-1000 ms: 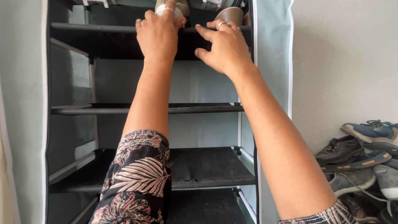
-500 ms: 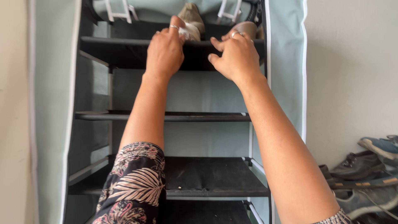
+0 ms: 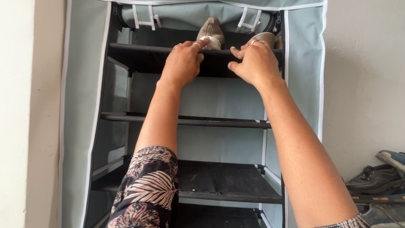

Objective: The person picks up various shoes and sandals from a pile on the floor and places them one by one onto the shelves of a fabric shoe rack. The person handles sneakers, sandals, and flip-flops, arranging them on the upper shelves.

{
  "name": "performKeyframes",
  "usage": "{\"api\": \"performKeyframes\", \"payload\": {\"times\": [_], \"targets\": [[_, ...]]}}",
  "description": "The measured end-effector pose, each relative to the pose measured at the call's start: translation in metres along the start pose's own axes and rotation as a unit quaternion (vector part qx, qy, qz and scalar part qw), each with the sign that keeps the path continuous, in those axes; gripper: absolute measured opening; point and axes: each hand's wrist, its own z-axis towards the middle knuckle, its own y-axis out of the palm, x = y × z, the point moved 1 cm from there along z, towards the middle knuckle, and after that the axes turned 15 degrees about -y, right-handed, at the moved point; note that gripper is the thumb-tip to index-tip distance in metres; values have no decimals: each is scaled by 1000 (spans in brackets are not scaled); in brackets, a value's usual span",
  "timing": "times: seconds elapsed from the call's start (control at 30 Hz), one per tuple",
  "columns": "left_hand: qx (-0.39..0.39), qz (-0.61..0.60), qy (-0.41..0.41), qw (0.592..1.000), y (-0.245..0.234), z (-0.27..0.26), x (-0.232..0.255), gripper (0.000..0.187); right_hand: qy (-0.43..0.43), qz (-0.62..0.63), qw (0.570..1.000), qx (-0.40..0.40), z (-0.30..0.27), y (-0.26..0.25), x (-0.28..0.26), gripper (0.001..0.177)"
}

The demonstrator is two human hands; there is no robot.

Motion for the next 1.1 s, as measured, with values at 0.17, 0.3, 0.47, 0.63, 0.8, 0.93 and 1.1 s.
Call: {"api": "performKeyframes", "payload": {"times": [0.17,0.3,0.47,0.63,0.8,0.93,1.1], "targets": [[-63,10,-45,997,-5,-1,3,49,-8,2,1000,3,-2,3,4,41],[-75,32,-46,996,-10,-2,6,59,-6,1,1000,-6,-1,2,4,43],[-109,57,-63,990,-10,0,8,68,1,-1,1000,-19,-3,0,1,48],[-106,87,-55,989,-5,0,10,72,19,-1,999,-37,-2,-2,1,50],[-100,83,-41,991,-4,-3,9,80,17,12,999,-34,-3,-3,1,51],[-104,68,-46,991,-2,-1,5,84,23,16,999,-33,-4,-3,0,51],[-95,68,-43,992,3,2,4,90,17,23,999,-34,-3,-4,2,52]]}}
